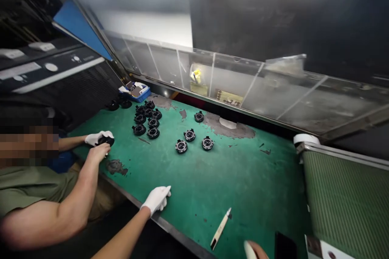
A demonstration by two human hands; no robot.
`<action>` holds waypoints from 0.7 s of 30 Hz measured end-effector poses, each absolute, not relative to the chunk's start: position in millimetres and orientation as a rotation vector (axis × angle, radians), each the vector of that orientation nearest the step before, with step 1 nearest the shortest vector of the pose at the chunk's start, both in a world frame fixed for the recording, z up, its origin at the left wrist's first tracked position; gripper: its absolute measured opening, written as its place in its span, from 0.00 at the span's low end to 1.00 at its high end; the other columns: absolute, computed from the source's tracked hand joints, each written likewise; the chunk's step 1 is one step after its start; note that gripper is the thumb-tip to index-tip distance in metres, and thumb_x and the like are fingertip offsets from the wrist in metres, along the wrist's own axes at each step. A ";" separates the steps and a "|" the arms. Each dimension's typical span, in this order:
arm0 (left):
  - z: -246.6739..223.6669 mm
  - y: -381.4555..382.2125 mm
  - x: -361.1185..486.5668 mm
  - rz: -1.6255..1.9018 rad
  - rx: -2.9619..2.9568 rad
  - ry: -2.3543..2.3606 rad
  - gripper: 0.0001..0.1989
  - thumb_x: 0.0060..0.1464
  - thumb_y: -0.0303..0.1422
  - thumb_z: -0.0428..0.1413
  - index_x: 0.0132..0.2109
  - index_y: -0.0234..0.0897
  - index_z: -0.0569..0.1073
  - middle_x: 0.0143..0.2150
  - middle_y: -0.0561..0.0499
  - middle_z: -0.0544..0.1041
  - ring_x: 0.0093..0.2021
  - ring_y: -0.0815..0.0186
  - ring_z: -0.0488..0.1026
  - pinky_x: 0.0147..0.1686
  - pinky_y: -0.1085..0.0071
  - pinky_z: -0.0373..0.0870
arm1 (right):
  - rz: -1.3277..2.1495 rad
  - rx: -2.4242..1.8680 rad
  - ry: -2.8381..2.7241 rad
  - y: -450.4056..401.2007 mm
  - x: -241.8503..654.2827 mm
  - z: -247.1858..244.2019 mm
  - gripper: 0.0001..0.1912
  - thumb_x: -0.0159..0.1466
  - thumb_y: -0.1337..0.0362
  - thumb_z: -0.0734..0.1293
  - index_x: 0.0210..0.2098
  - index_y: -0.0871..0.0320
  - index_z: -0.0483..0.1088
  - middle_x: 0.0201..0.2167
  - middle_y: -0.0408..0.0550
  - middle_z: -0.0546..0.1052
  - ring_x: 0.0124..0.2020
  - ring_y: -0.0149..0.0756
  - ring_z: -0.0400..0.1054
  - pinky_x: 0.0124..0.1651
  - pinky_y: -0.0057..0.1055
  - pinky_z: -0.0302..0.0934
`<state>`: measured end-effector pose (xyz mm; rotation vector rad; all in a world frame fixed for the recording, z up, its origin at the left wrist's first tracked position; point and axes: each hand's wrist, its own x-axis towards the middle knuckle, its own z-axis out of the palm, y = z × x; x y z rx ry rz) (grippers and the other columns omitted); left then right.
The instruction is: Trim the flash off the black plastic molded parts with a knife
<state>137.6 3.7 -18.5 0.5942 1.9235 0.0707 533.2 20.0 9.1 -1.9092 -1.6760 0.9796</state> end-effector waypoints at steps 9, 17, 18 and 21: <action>-48.8 15.4 99.0 0.031 0.450 1.695 0.33 0.67 0.59 0.41 0.42 0.33 0.74 0.26 0.53 0.75 0.22 0.68 0.72 0.27 0.68 0.73 | 0.932 -1.920 -2.327 253.2 328.3 -15.8 0.22 0.70 0.57 0.66 0.61 0.56 0.67 0.61 0.56 0.70 0.56 0.47 0.68 0.60 0.52 0.64; -48.1 6.2 91.4 0.129 0.455 1.648 0.34 0.67 0.59 0.41 0.37 0.33 0.75 0.21 0.55 0.72 0.17 0.70 0.68 0.23 0.70 0.70 | 1.000 -2.027 -2.562 274.0 261.2 -26.7 0.16 0.71 0.53 0.65 0.50 0.58 0.73 0.47 0.50 0.78 0.45 0.40 0.74 0.51 0.44 0.71; -48.0 6.8 91.1 0.124 0.457 1.647 0.34 0.67 0.59 0.41 0.37 0.33 0.75 0.21 0.56 0.72 0.17 0.70 0.67 0.23 0.70 0.69 | 1.010 -2.033 -2.561 271.1 253.7 -27.2 0.16 0.71 0.53 0.66 0.50 0.59 0.73 0.46 0.50 0.78 0.44 0.39 0.74 0.50 0.43 0.71; -46.2 9.2 90.8 0.100 0.464 1.648 0.34 0.67 0.59 0.39 0.38 0.33 0.74 0.20 0.55 0.72 0.16 0.70 0.67 0.22 0.70 0.69 | 0.958 -2.100 -2.512 264.9 234.7 -27.6 0.17 0.70 0.54 0.67 0.50 0.60 0.72 0.46 0.50 0.78 0.45 0.40 0.74 0.50 0.45 0.71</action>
